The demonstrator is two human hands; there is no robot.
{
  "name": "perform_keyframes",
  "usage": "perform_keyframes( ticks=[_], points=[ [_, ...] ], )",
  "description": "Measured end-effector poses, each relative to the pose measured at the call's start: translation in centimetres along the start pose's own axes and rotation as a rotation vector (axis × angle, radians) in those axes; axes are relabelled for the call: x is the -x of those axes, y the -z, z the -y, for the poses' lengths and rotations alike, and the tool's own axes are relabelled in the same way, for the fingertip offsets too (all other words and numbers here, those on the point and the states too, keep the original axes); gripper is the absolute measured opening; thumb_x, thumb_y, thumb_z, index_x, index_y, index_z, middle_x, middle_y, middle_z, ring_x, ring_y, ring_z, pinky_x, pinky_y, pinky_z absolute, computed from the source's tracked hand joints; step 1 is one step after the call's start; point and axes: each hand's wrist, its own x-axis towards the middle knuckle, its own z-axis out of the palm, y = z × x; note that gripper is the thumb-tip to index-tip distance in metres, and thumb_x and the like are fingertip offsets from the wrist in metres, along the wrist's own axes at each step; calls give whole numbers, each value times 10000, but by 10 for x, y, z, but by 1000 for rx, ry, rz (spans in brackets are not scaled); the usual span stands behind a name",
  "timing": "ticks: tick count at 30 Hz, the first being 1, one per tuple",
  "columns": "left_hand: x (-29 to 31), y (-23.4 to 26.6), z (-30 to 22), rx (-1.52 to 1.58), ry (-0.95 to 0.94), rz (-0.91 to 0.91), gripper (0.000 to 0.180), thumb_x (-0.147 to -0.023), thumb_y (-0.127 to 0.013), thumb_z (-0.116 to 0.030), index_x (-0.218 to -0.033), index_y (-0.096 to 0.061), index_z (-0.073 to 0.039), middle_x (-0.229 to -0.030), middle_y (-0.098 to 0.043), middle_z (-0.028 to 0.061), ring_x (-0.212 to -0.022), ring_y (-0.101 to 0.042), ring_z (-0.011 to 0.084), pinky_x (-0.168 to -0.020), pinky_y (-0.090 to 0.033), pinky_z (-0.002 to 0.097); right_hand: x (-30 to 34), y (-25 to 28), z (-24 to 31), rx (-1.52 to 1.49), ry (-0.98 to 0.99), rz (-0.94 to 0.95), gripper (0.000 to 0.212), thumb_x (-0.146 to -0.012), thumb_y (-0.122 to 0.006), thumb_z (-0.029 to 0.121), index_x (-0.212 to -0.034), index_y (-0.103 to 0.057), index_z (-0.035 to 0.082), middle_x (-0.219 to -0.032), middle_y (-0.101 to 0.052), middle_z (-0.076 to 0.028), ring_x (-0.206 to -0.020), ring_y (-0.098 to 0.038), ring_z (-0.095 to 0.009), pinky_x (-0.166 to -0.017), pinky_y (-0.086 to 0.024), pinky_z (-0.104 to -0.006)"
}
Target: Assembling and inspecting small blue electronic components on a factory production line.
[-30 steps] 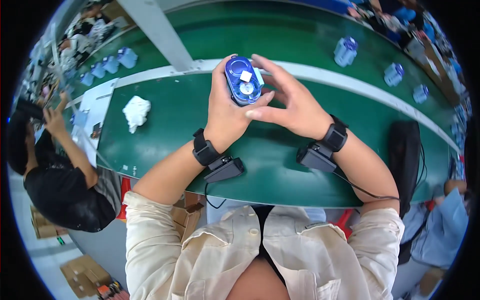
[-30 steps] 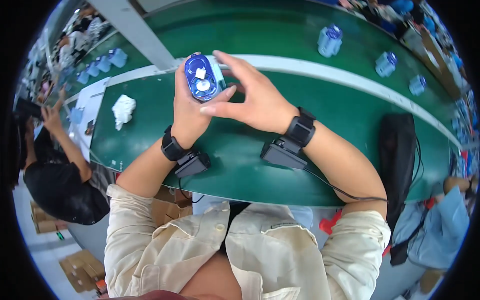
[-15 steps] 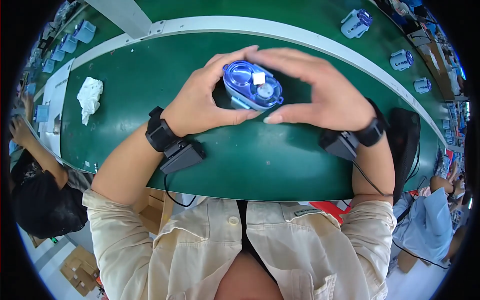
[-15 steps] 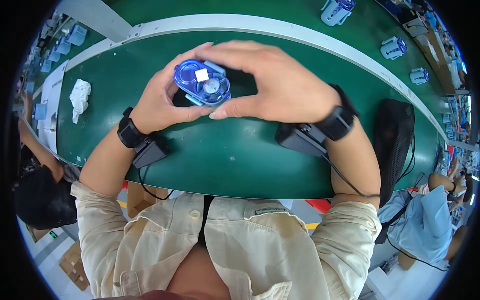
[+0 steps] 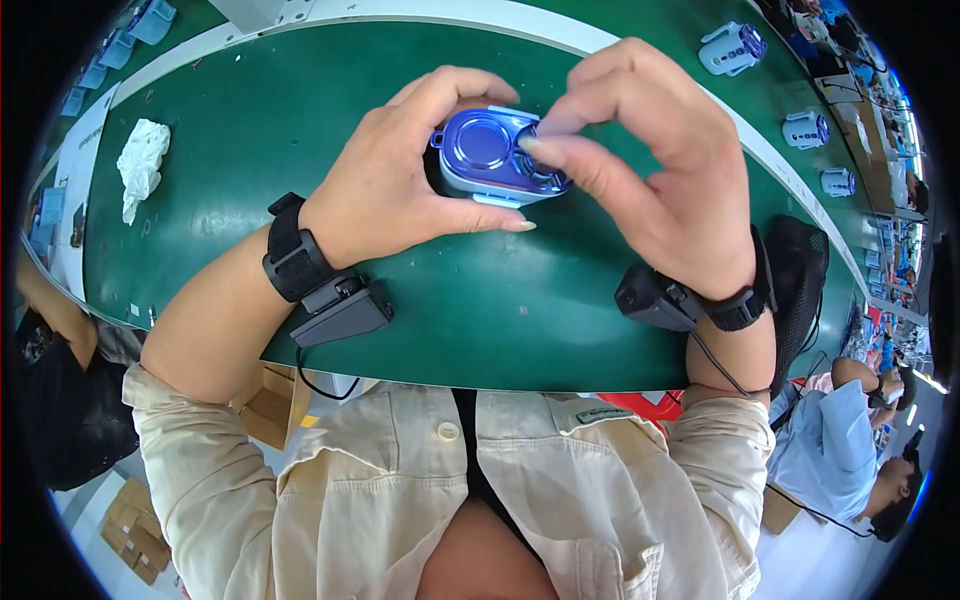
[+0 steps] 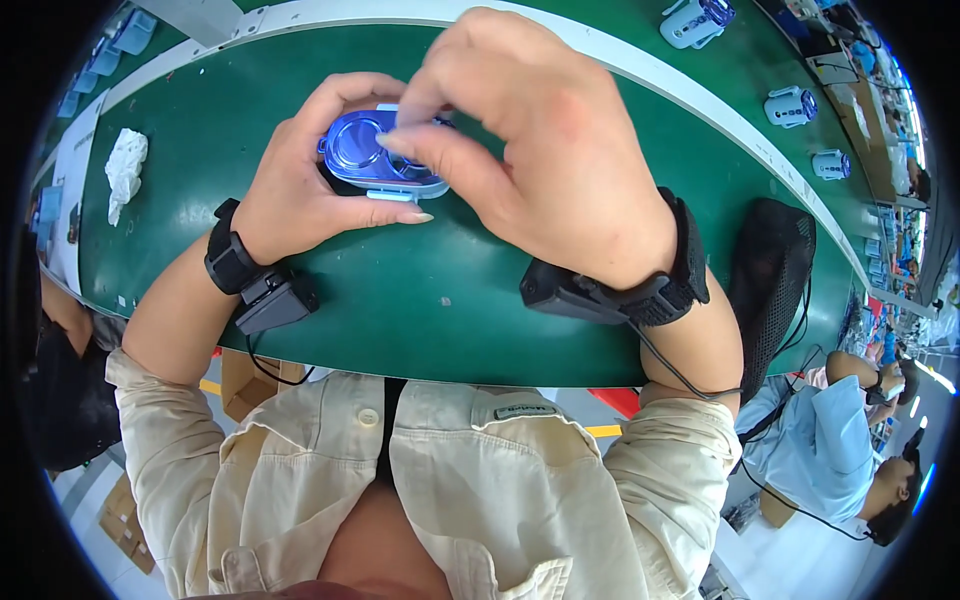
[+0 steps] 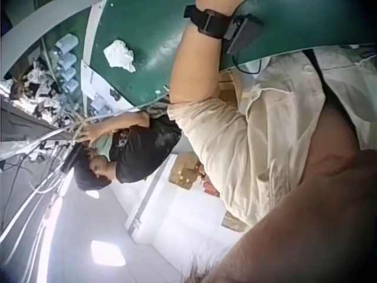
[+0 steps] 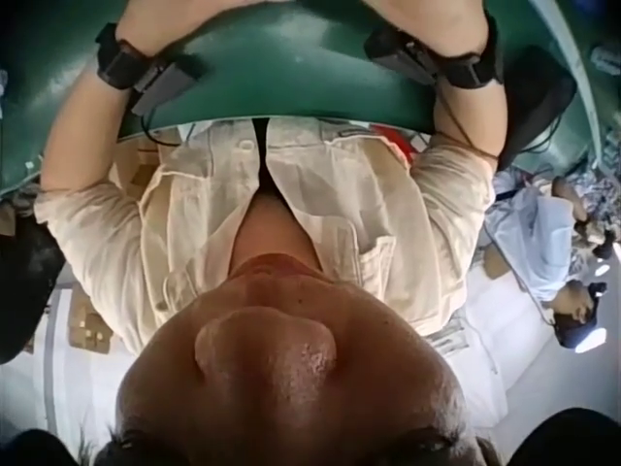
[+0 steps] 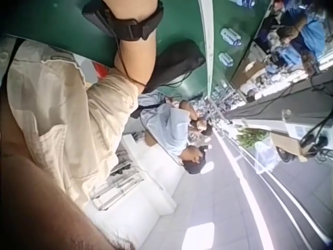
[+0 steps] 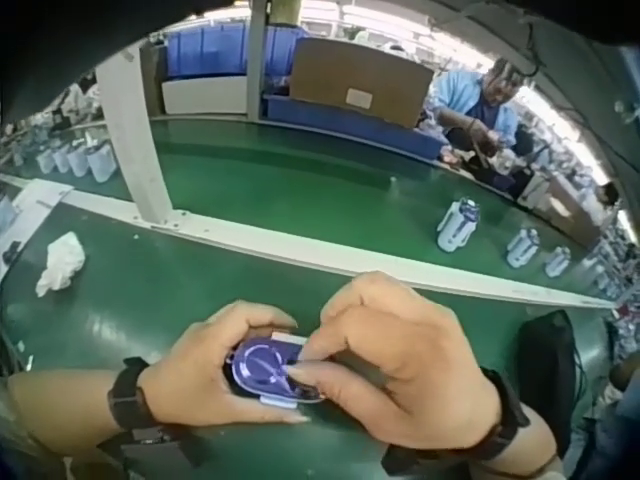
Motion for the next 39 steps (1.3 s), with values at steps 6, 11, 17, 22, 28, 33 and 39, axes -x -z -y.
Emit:
perform_keyframes(
  ticks=[6,11,17,22,28,33,39],
  points=[
    [3,-1,-11,-244,-20,-37,610,-575,-892,-271,-1049,-568,-64,-951,-625,69,-870,-601,257,-766,-493,354,10,-22,11,-315,-455,-141,87,-816,-720,26,-812,-645,-18,-777,-611,-45,-726,-557,-109,-645,-430,-228],
    [7,-3,-16,-304,1,-101,600,-561,-901,-253,-1021,-571,-55,-946,-601,71,-858,-604,256,-742,-489,345,13,-33,13,-257,-389,-264,69,-830,-708,5,-807,-650,-23,-769,-611,-41,-714,-542,-83,-641,-419,-209],
    [11,-5,-15,-393,-35,-191,585,-554,-897,-254,-990,-561,-60,-935,-608,77,-856,-604,273,-731,-489,358,12,-41,21,-62,-268,-329,99,-829,-706,-5,-777,-625,-23,-801,-612,-47,-718,-536,-78,-638,-415,-202],
    [13,-8,-15,-444,-70,-231,603,-560,-893,-247,-1022,-550,-63,-936,-614,82,-849,-612,273,-723,-496,350,14,-51,10,-163,-314,-315,92,-878,-643,9,-933,-570,-6,-931,-609,-66,-785,-544,-93,-702,-430,-213],
    [9,-7,-19,-256,-72,-201,723,-567,-892,-244,-1165,-534,-51,-978,-613,95,-841,-619,243,-727,-499,336,8,-61,0,-731,-352,-343,165,-979,-489,105,-1115,-485,13,-1107,-567,-109,-954,-557,-136,-850,-445,-248],
    [13,-1,-23,-105,-87,-107,785,-566,-886,-227,-1230,-512,-41,-1025,-610,108,-869,-622,244,-754,-502,336,9,-50,-5,-1268,-610,-183,147,-943,-565,123,-1058,-570,32,-995,-599,-45,-882,-561,-101,-746,-466,-252],
    [12,0,-10,-88,-133,-20,758,-557,-860,-199,-1213,-519,-27,-1066,-610,118,-916,-624,269,-809,-502,339,6,-38,-19,-995,-354,-88,205,-974,-513,135,-1103,-588,-7,-1090,-573,-98,-958,-565,-188,-815,-481,-314]
  ],
)
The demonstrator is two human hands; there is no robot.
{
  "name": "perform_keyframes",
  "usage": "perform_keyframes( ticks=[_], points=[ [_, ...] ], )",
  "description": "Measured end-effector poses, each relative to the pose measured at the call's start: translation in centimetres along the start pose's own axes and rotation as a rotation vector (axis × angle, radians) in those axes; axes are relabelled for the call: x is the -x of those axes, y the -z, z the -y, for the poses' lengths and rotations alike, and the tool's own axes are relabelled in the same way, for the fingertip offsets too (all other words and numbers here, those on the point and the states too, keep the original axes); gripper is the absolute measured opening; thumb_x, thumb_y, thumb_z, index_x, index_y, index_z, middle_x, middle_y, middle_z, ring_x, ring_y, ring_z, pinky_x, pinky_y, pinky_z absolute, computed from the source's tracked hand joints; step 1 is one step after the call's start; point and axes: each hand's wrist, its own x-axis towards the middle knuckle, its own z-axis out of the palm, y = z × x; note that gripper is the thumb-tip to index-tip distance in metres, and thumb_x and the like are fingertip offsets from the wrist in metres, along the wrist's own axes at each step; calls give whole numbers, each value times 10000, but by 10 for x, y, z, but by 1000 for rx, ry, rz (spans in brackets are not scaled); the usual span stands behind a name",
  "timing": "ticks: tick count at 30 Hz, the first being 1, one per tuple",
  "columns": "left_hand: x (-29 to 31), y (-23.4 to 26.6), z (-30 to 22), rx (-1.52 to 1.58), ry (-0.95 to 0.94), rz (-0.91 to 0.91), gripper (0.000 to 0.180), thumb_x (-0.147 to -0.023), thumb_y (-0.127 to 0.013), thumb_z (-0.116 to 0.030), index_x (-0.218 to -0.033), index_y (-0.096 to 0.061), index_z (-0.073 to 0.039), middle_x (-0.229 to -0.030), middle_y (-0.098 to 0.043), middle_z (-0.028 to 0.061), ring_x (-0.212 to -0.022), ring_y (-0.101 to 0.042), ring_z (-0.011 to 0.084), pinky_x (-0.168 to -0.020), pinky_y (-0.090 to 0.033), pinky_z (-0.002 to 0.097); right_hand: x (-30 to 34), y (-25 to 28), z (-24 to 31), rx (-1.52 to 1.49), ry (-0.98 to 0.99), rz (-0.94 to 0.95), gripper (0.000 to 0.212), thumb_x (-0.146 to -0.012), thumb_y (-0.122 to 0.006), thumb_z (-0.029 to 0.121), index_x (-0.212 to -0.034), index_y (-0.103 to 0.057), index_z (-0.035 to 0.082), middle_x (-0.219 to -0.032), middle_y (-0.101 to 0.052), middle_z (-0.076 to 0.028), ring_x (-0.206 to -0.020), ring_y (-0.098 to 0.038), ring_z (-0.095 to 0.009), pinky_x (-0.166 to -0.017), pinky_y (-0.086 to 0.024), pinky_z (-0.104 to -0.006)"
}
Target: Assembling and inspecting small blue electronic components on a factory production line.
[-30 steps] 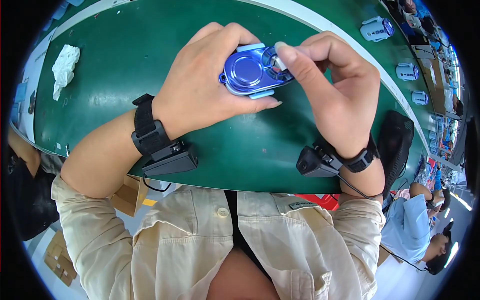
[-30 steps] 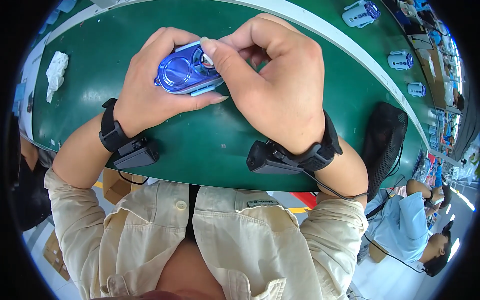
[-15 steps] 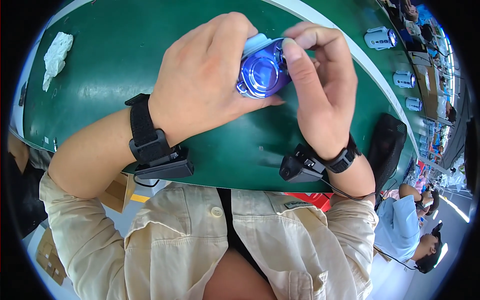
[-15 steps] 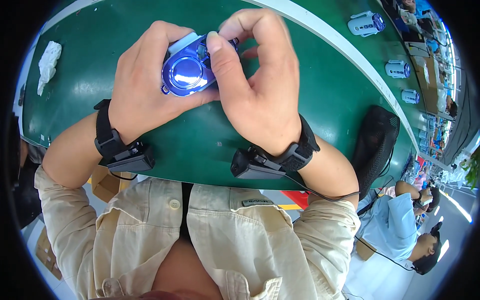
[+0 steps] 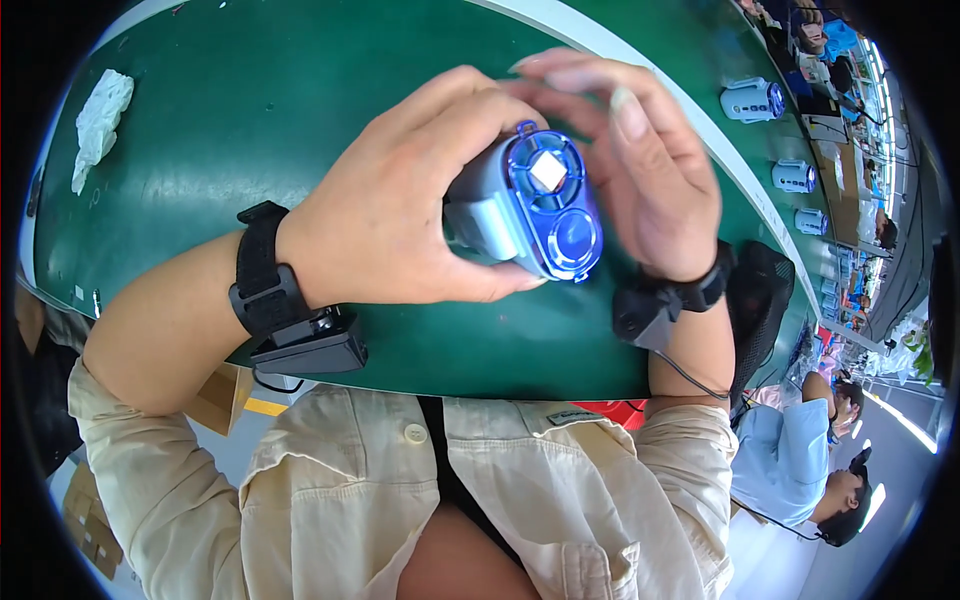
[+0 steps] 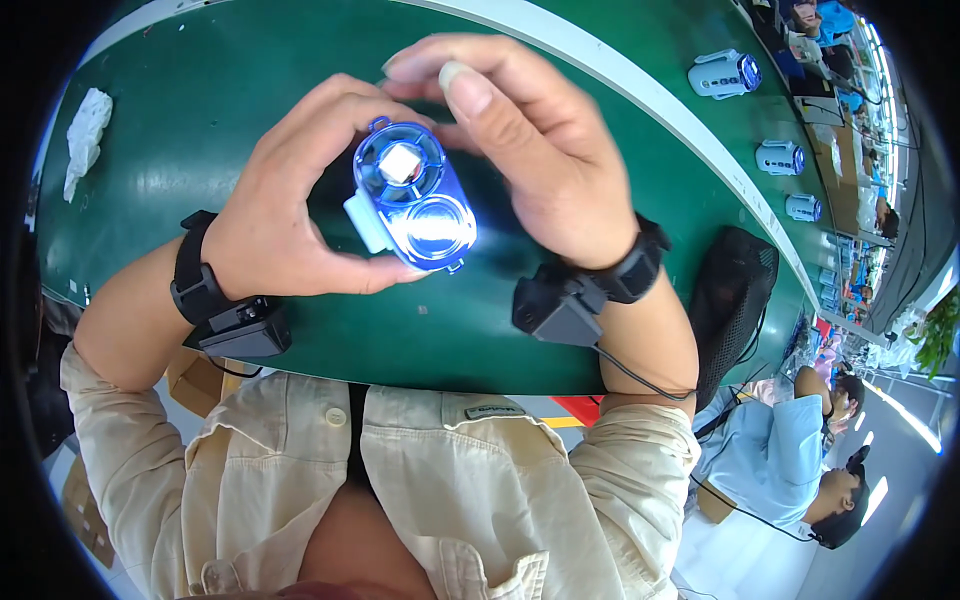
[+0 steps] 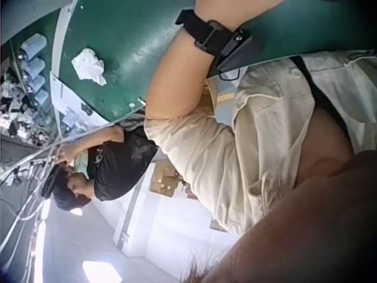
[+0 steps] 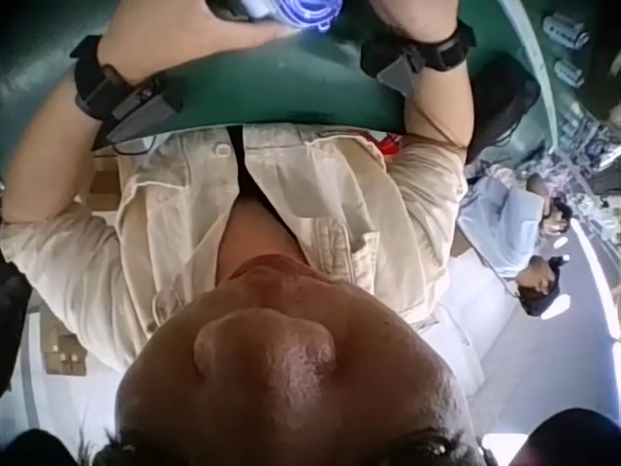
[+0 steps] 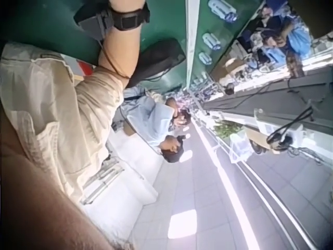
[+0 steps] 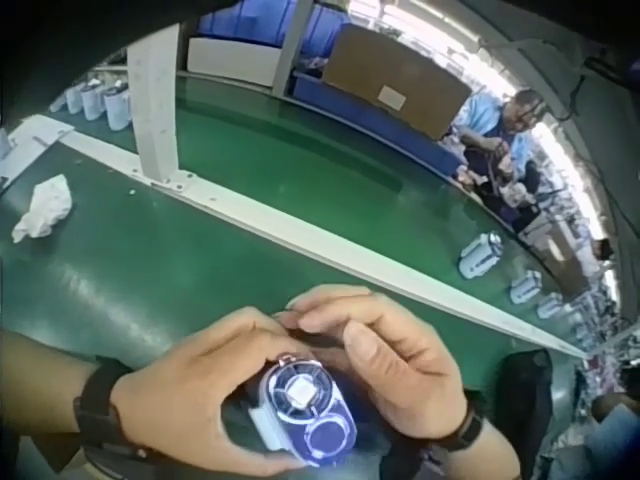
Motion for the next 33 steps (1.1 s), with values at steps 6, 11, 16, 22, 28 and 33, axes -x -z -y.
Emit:
perform_keyframes(
  ticks=[6,11,16,22,28,33],
  points=[
    [7,-1,4,92,50,41,735,-553,-859,-204,-1188,-534,-30,-1082,-617,125,-937,-631,272,-827,-504,339,-10,16,41,733,303,317,173,-855,-640,76,-997,-682,-14,-1058,-584,-120,-922,-563,-237,-794,-474,-346],
    [4,0,2,84,33,46,726,-554,-860,-206,-1182,-537,-35,-1066,-631,116,-920,-645,262,-810,-514,330,-15,-1,67,1062,408,424,197,-731,-716,62,-916,-720,-7,-951,-597,-118,-863,-555,-240,-739,-451,-330],
    [5,3,0,59,44,70,724,-555,-857,-206,-1182,-538,-35,-1055,-637,106,-898,-653,253,-792,-521,323,-15,3,60,1046,464,451,219,-709,-728,72,-915,-719,-3,-903,-595,-116,-806,-557,-236,-688,-442,-313],
    [6,1,2,62,3,30,717,-554,-853,-202,-1178,-543,-34,-1064,-638,112,-898,-655,263,-789,-526,327,-6,3,47,877,374,300,230,-695,-732,64,-911,-713,-12,-889,-589,-116,-746,-559,-215,-632,-439,-293],
    [7,2,2,11,-49,32,736,-539,-854,-209,-1179,-542,-26,-1053,-640,121,-894,-654,281,-787,-530,334,-8,-6,56,997,429,345,219,-694,-734,43,-901,-698,-19,-880,-585,-121,-715,-557,-202,-613,-438,-282],
    [4,2,0,-6,-54,54,749,-529,-859,-219,-1178,-543,-20,-1036,-644,123,-884,-656,279,-782,-531,334,-7,-16,74,1161,329,386,216,-699,-738,29,-902,-680,-17,-873,-586,-119,-712,-556,-202,-612,-439,-283]
  ],
)
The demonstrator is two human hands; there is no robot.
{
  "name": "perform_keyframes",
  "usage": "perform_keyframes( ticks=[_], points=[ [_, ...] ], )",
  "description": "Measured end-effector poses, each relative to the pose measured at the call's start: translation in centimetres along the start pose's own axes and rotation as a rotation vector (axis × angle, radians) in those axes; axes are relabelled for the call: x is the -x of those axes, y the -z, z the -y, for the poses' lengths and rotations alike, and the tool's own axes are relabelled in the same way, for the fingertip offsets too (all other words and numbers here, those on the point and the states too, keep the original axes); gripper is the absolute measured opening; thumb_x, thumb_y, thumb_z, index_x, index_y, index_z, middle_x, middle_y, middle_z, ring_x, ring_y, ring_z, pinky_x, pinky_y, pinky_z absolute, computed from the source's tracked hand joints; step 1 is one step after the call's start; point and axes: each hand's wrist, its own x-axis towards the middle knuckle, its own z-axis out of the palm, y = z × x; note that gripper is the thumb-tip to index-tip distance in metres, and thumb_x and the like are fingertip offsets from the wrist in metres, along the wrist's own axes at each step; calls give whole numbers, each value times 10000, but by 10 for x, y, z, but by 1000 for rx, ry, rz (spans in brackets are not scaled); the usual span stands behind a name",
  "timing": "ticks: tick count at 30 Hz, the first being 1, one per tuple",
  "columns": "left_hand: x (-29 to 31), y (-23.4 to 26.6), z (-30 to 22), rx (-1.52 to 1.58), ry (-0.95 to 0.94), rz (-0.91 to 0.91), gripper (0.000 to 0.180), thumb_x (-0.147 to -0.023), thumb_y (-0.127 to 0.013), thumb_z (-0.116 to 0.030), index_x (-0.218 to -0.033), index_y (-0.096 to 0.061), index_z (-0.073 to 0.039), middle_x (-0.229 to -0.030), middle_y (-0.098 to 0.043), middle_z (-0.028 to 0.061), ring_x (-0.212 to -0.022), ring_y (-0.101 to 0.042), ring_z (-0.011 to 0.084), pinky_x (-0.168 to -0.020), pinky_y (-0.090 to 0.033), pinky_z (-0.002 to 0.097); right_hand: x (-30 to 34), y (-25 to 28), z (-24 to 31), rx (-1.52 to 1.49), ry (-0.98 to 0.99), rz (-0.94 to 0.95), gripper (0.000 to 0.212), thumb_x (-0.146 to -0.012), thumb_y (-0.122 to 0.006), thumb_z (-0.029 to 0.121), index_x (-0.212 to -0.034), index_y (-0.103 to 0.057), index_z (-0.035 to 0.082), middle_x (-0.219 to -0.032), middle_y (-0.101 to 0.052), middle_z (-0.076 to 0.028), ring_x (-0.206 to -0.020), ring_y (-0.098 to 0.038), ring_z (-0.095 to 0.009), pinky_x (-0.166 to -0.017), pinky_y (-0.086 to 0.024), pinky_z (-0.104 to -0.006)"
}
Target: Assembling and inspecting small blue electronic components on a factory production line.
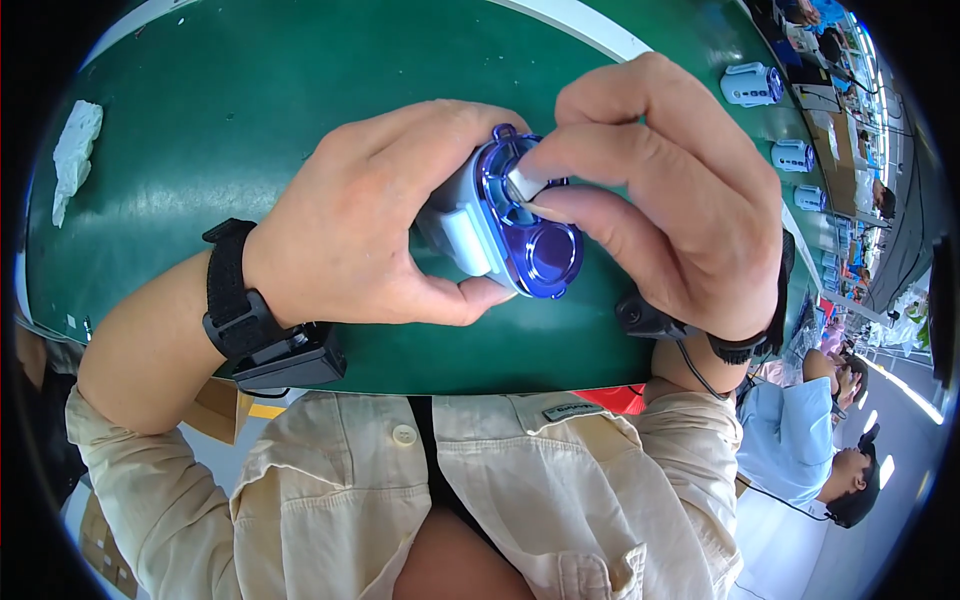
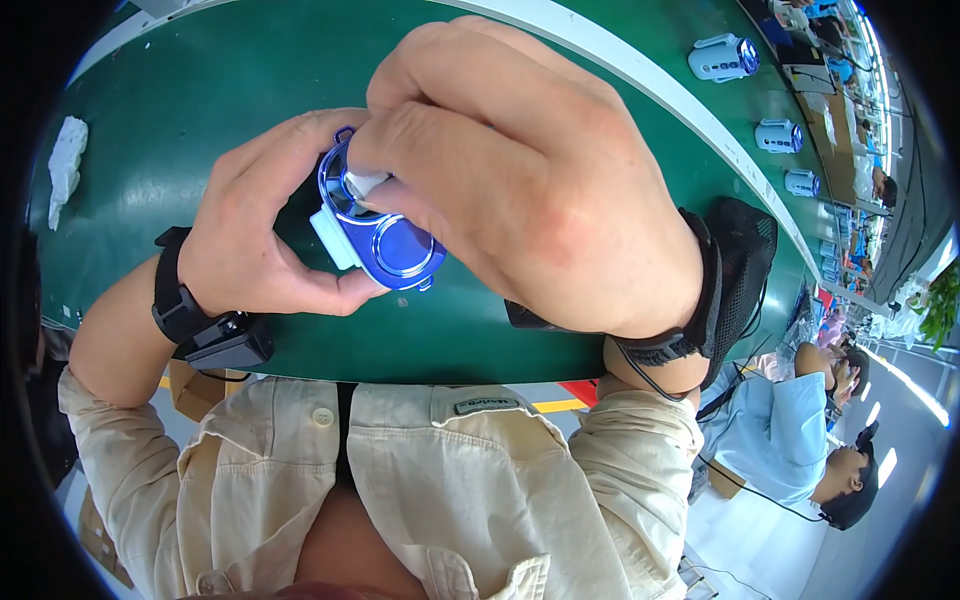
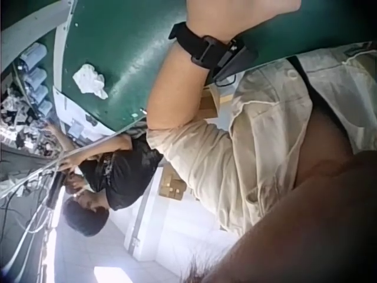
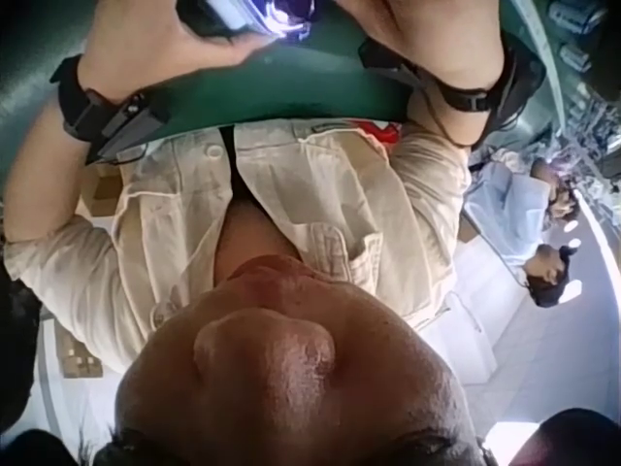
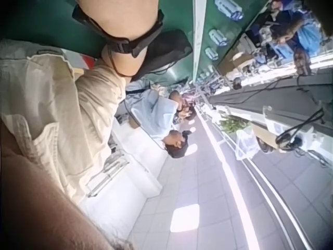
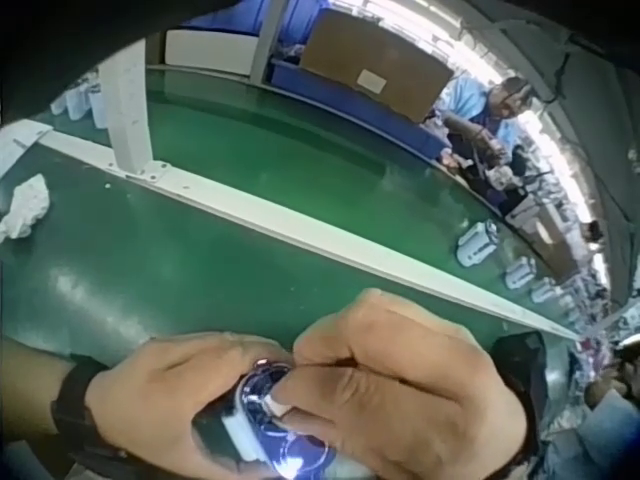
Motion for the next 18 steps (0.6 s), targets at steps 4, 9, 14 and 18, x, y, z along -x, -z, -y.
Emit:
perform_keyframes(
  ticks=[4,9,14,18],
  points=[
    [6,-2,1,15,67,-14,750,-528,-862,-223,-1174,-544,-14,-1027,-645,123,-880,-657,275,-783,-530,332,12,-20,-9,-209,-150,-127,185,-728,-721,-13,-907,-675,-16,-884,-595,-111,-722,-560,-186,-631,-447,-280],
    [3,3,4,38,75,35,751,-527,-864,-227,-1172,-546,-9,-1037,-646,122,-888,-661,280,-794,-531,335,11,-15,-16,-479,-350,-20,161,-780,-684,-36,-940,-666,-23,-950,-600,-101,-808,-579,-168,-729,-466,-274],
    [3,3,4,35,35,9,757,-527,-864,-226,-1178,-547,-9,-1051,-649,117,-902,-666,283,-809,-532,341,11,-34,-37,-983,-468,-158,236,-832,-684,53,-1054,-642,-14,-1037,-611,-112,-936,-600,-189,-820,-465,-278],
    [1,4,6,42,27,45,761,-531,-862,-223,-1188,-543,-8,-1059,-649,113,-914,-666,279,-817,-531,343,1,-63,-39,-1164,-311,-193,288,-836,-716,143,-1083,-641,15,-985,-638,-118,-907,-625,-222,-782,-487,-295]
  ],
)
